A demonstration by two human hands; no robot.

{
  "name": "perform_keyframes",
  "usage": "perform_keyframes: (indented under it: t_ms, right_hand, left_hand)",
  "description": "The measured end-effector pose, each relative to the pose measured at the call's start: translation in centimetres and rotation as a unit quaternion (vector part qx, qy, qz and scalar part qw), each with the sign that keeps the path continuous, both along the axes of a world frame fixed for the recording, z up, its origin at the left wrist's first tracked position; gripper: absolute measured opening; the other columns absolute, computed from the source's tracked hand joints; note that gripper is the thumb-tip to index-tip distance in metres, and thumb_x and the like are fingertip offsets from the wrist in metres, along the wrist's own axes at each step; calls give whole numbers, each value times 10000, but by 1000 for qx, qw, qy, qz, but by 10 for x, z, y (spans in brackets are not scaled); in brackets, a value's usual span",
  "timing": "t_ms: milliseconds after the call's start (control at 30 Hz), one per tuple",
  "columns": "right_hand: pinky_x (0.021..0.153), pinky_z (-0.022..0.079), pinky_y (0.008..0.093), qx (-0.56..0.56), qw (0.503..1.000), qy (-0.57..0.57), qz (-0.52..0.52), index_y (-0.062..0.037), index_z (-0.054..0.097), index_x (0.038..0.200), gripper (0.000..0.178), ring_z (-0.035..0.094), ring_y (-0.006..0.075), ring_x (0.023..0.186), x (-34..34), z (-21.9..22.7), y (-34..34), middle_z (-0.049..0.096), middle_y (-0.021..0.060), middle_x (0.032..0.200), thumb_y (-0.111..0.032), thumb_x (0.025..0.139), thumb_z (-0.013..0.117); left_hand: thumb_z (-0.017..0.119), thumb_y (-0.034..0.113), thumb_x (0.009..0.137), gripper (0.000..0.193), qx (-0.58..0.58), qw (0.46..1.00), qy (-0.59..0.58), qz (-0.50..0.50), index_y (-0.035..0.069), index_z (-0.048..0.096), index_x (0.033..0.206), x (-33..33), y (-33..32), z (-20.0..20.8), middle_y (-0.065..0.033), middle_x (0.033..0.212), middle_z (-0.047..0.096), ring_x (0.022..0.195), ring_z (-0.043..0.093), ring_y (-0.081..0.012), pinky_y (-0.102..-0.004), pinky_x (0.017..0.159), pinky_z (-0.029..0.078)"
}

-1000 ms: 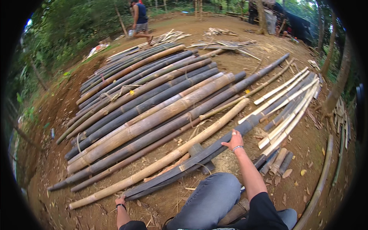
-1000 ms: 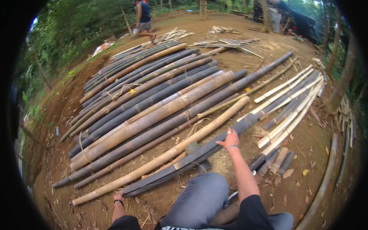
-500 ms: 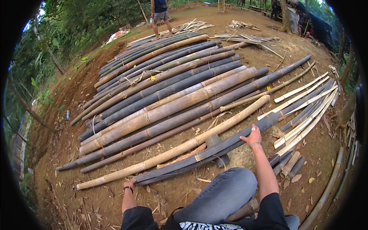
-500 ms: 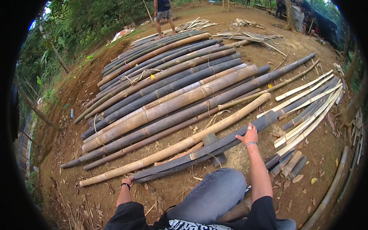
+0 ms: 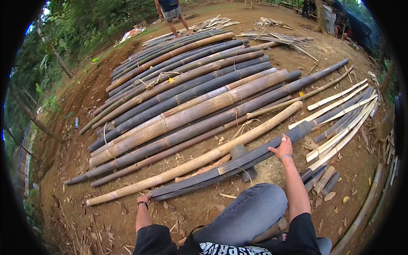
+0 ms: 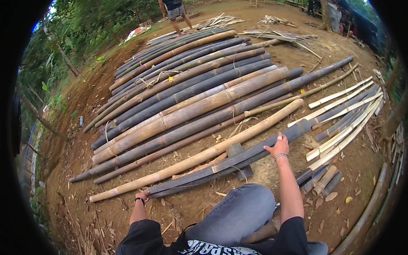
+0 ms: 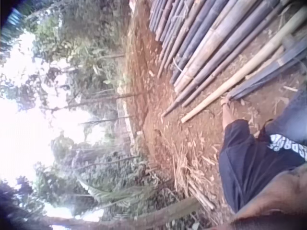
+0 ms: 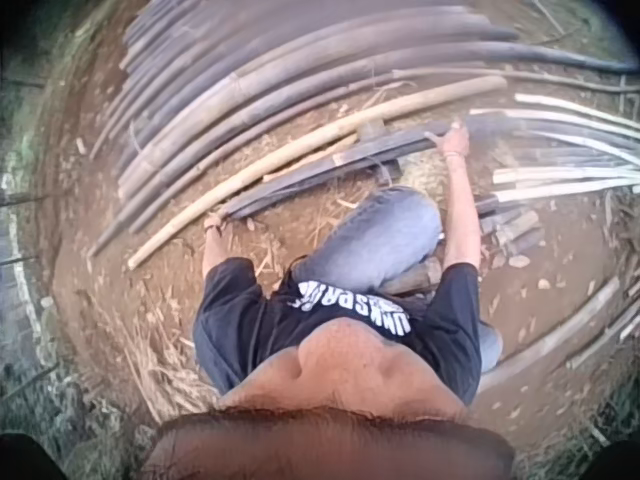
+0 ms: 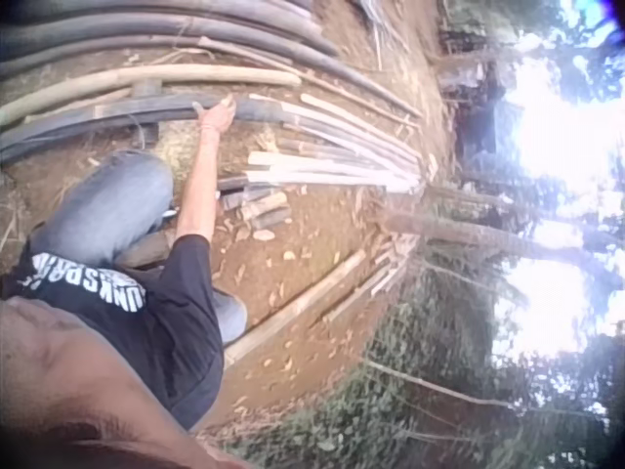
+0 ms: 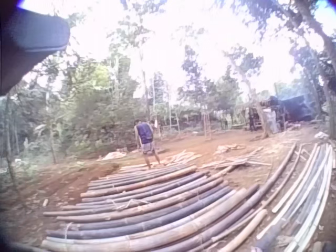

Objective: The person saws off a section of a bamboo pole using a handsaw while holding the pole steady on a wooden support.

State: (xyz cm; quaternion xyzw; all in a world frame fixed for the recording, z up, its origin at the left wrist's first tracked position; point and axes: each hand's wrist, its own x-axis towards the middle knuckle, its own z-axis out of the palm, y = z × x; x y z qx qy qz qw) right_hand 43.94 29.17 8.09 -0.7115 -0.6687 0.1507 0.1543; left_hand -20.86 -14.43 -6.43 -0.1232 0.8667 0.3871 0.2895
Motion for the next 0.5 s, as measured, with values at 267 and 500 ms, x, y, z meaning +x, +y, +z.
perform_keyframes:
  t_ms: [267,500]
  right_hand:
    - [1110,428,450,0,1000,-2,-11,-45,364,1498,1073,453,379,1353,0,-1,-1,432,214,1478,-367,650,938]
    - [1094,444,450,-1,1000,-5,-8,-90,388,1488,1045,467,377,1338,-11,0,5,435,210,1473,-379,648,937]
  left_hand:
    - [842,152,798,234,-34,999,-11,-41,51,631,793,14,10,20,-54,631,524,479,431,-193,-379,440,347]
    - [874,253,765,338,-43,998,18,-48,21,644,853,0,3,24,-98,727,606,531,504,-207,-387,454,395]
